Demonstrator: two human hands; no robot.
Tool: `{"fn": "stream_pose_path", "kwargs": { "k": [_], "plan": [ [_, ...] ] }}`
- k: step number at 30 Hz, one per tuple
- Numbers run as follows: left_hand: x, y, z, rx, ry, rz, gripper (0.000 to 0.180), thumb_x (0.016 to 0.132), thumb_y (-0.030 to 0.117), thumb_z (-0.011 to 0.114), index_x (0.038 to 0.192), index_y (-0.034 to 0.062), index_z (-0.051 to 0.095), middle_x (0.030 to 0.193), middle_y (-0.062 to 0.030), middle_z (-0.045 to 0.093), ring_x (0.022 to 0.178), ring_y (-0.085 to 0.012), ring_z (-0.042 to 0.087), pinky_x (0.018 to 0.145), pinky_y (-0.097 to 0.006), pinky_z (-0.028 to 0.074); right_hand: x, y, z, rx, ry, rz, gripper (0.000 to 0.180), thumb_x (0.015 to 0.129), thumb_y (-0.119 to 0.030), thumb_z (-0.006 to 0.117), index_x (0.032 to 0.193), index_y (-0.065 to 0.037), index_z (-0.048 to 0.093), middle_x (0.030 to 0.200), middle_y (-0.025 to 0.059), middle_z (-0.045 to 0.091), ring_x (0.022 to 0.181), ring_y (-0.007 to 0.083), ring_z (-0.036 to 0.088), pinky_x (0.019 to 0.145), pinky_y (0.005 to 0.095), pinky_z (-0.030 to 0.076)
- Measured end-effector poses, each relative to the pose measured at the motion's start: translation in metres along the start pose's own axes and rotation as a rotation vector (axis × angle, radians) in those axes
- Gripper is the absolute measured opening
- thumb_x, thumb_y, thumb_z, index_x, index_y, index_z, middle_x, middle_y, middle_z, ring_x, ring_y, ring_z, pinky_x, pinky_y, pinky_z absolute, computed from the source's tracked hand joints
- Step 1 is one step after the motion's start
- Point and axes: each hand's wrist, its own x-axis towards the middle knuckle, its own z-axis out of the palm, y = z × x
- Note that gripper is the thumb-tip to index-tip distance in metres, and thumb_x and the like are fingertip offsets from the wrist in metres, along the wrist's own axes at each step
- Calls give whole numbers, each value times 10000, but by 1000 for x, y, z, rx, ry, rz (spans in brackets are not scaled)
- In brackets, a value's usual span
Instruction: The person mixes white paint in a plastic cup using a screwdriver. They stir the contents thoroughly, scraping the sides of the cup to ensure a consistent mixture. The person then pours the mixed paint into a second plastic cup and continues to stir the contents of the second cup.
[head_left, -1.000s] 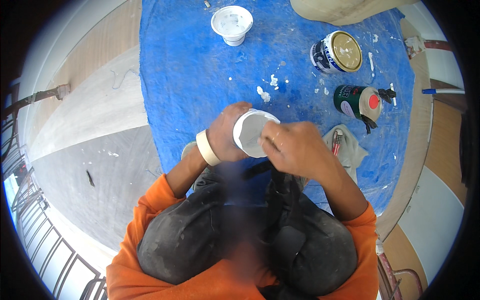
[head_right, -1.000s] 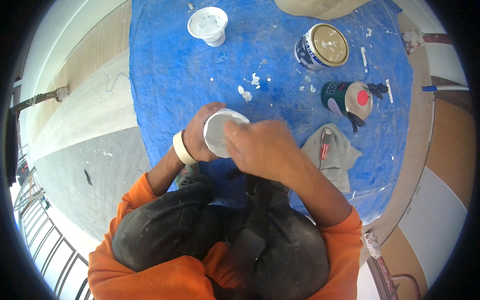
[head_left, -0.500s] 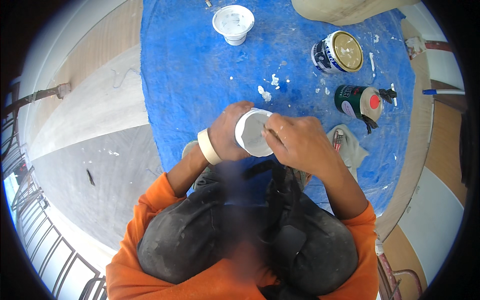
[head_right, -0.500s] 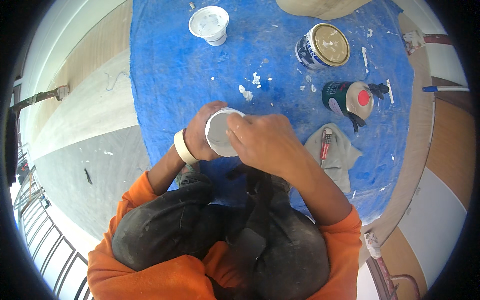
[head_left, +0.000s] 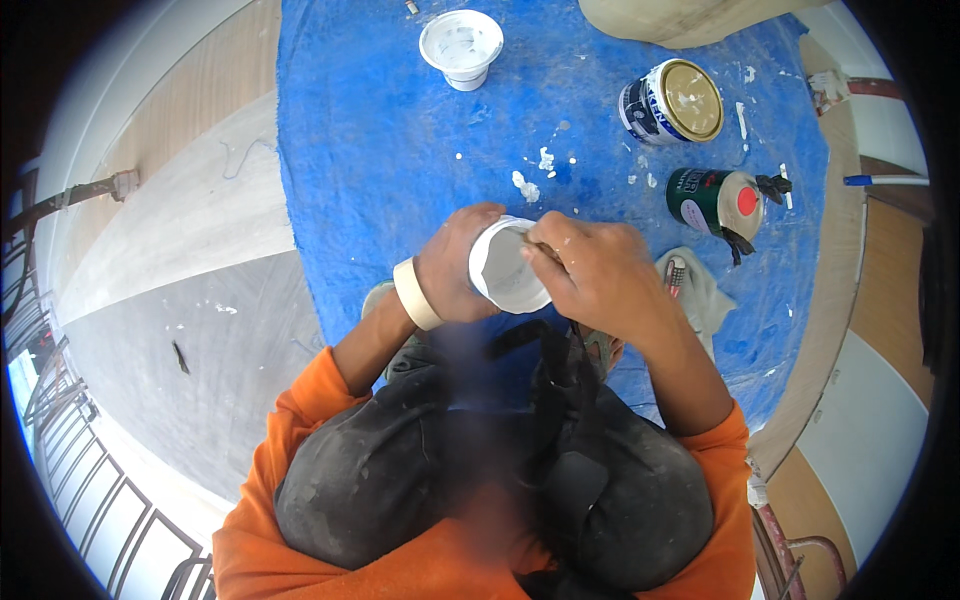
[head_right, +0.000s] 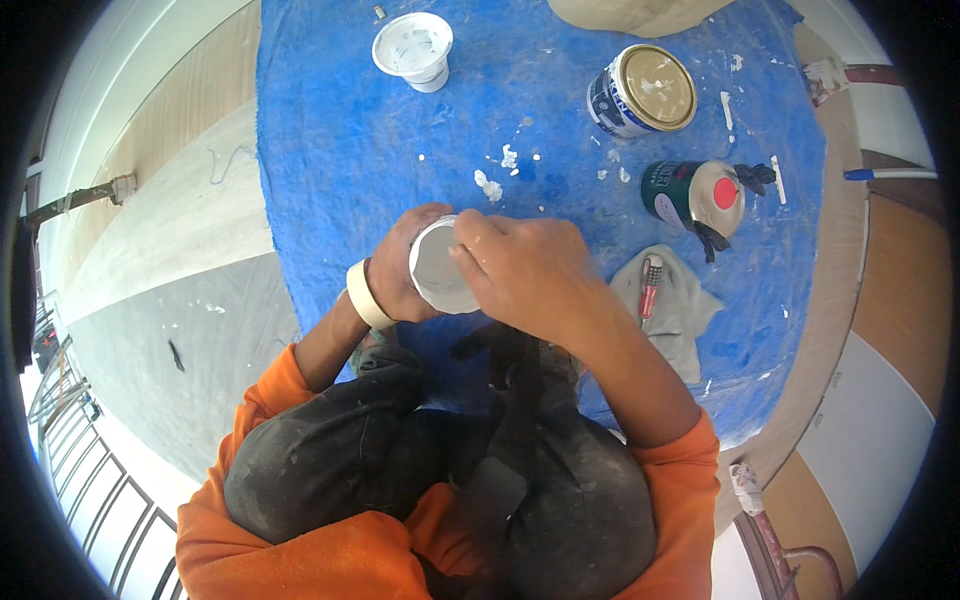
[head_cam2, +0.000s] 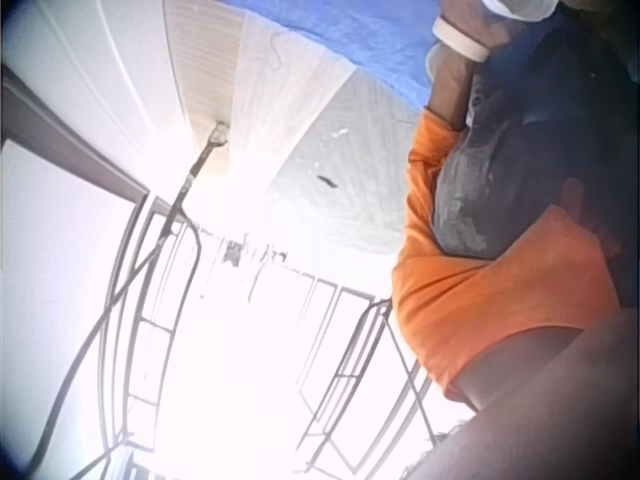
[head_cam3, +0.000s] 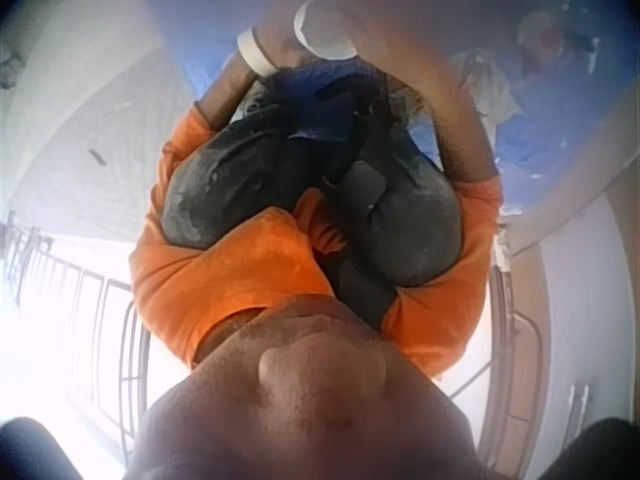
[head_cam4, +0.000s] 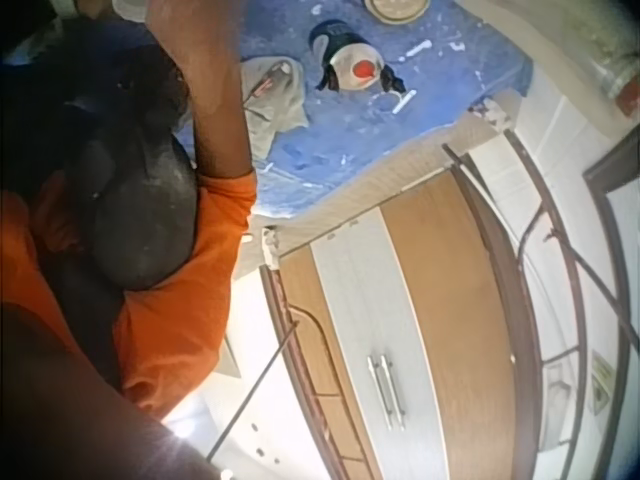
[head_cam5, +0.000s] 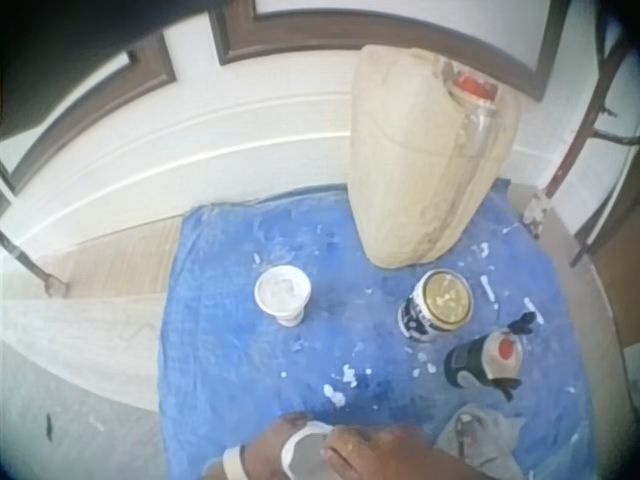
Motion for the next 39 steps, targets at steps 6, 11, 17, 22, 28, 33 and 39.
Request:
{"fn": "stream_pose_path", "kwargs": {
  "k": [6,11,17,22,28,33,39],
  "plan": [
    [-1,-3,1,4,-2,13,830,573,250,884,1261,13,484,1228,-217,548,1140,-408,548,981,-464,443,-3,-5,-1,35,-73,-23,173,889,-237,619,917,-72,573,755,169,671,648,396,649,568,487,514],
    [6,8,-9,52,-74,25,835,573,242,882,1263,4,477,1222,-220,552,1127,-413,556,976,-463,450,-2,-6,-8,-101,-238,15,145,882,-212,615,907,-75,577,781,157,679,650,377,655,562,477,518],
    [-5,-11,1,-18,-75,-39,838,574,236,880,1264,-5,470,1222,-223,553,1106,-415,568,962,-464,460,8,-4,-13,-28,-34,30,136,872,-201,618,910,-79,572,760,158,666,666,388,653,564,484,510],
    [0,0,0,-15,-122,-77,910,556,229,890,1309,20,424,1169,-162,605,1106,-316,588,1023,-424,421,-3,0,1,49,-53,-43,146,881,-200,617,904,-65,567,739,178,655,663,394,649,564,484,505],
    [-4,-3,-1,9,-20,20,931,558,261,897,1323,14,426,1221,-190,571,1147,-348,560,1033,-451,406,-2,-8,-4,38,-147,-29,162,885,-216,622,916,-66,571,737,182,656,666,399,649,574,491,508],
    [-7,-9,3,-29,-4,-22,857,555,281,880,1280,32,497,1244,-180,555,1156,-399,537,1036,-468,398,0,0,2,38,-37,-17,157,892,-208,616,924,-61,569,766,182,661,674,405,647,583,491,511],
    [-6,-10,5,30,-51,-18,871,538,278,878,1273,17,491,1282,-230,532,1190,-434,515,1017,-482,415,-4,-7,4,137,-67,-85,145,886,-194,619,927,-66,567,782,199,652,690,418,639,584,498,502]
  ]
}}
